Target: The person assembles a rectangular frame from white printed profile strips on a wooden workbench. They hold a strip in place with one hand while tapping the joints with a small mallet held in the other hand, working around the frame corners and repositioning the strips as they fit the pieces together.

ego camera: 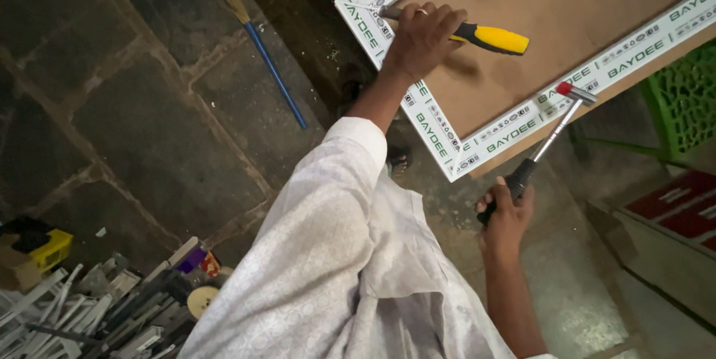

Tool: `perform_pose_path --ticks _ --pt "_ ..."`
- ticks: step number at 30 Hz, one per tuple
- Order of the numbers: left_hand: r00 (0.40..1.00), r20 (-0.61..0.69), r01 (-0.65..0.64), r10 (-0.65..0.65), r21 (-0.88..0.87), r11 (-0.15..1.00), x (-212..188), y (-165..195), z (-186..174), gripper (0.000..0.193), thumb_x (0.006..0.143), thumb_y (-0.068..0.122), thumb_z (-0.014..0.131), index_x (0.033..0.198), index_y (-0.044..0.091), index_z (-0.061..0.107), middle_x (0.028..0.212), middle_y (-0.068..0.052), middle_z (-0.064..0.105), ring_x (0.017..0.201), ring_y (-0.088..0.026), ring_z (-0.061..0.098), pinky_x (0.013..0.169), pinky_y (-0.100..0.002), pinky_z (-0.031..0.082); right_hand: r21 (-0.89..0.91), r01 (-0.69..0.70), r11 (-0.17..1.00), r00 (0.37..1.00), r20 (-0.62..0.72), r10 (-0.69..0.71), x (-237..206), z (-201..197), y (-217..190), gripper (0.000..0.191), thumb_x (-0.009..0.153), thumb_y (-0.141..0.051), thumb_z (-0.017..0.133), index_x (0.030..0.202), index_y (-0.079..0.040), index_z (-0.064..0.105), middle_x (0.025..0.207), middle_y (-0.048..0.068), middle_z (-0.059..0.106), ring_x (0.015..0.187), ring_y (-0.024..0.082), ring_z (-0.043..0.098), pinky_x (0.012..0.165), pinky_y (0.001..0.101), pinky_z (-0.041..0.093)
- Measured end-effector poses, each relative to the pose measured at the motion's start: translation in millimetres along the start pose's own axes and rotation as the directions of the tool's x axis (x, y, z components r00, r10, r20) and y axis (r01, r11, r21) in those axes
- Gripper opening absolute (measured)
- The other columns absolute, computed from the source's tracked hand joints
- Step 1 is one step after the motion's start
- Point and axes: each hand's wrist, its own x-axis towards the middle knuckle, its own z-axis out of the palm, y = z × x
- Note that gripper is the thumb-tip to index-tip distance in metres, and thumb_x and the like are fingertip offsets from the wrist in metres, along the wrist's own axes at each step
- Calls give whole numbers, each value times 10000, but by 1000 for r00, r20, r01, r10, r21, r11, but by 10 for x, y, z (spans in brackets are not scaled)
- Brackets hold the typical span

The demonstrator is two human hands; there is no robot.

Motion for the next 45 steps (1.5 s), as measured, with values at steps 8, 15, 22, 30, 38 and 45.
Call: perform_pose_path --ticks 8,15,22,30,38,45 --pt "1000 26 13 -13 -8 1000 -11 10 -15 538 880 409 799 1282 163 539 1056 -9 620 980 -221 632 918 -461 403 214 75 974 994 -94 -55 7 292 0 250 1073 -128 579 1218 -105 377 819 20 521 652 128 545 533 299 472" --pt "999 29 17 -17 -8 1000 7 -5 27 533 898 435 779 1287 162 538 1060 -15 617 984 -235 628 926 -458 399 -260 -15 965 978 196 68 85 364 -55 220 1052 -145 620 1224 -63 509 794 50 557 590 143 514 511 298 413" --pt "999 13 36 -36 -9 999 -13 6 -17 498 904 428 761 1279 193 532 1086 23 615 1054 -201 608 971 -442 394 262 156 952 987 -4 -160 -21 606 -104 142 1114 -221 526 1161 -119 440 817 30 516 677 143 548 576 303 501" --pt "1000 13 -14 12 85 996 35 45 -89 586 841 426 770 1299 157 523 1120 -28 608 1059 -235 605 959 -439 376 -25 -3 1000 991 132 6 134 503 -311 141 1064 -161 561 1159 -83 491 838 34 530 695 116 527 542 284 465" --pt "992 115 49 -53 39 998 51 77 -101 557 838 376 804 1271 153 533 1106 -33 637 1088 -237 624 1006 -459 379 116 15 993 1000 -25 -12 18 361 -21 159 1026 -70 601 1110 -65 467 861 32 544 694 122 539 555 286 487" --pt "985 154 68 -72 29 997 79 83 -85 515 836 367 799 1223 141 546 1065 -34 664 1038 -250 636 981 -462 397 148 -27 989 1000 12 26 14 240 -37 136 1044 -113 579 1147 -84 493 821 28 522 694 122 538 569 291 488"
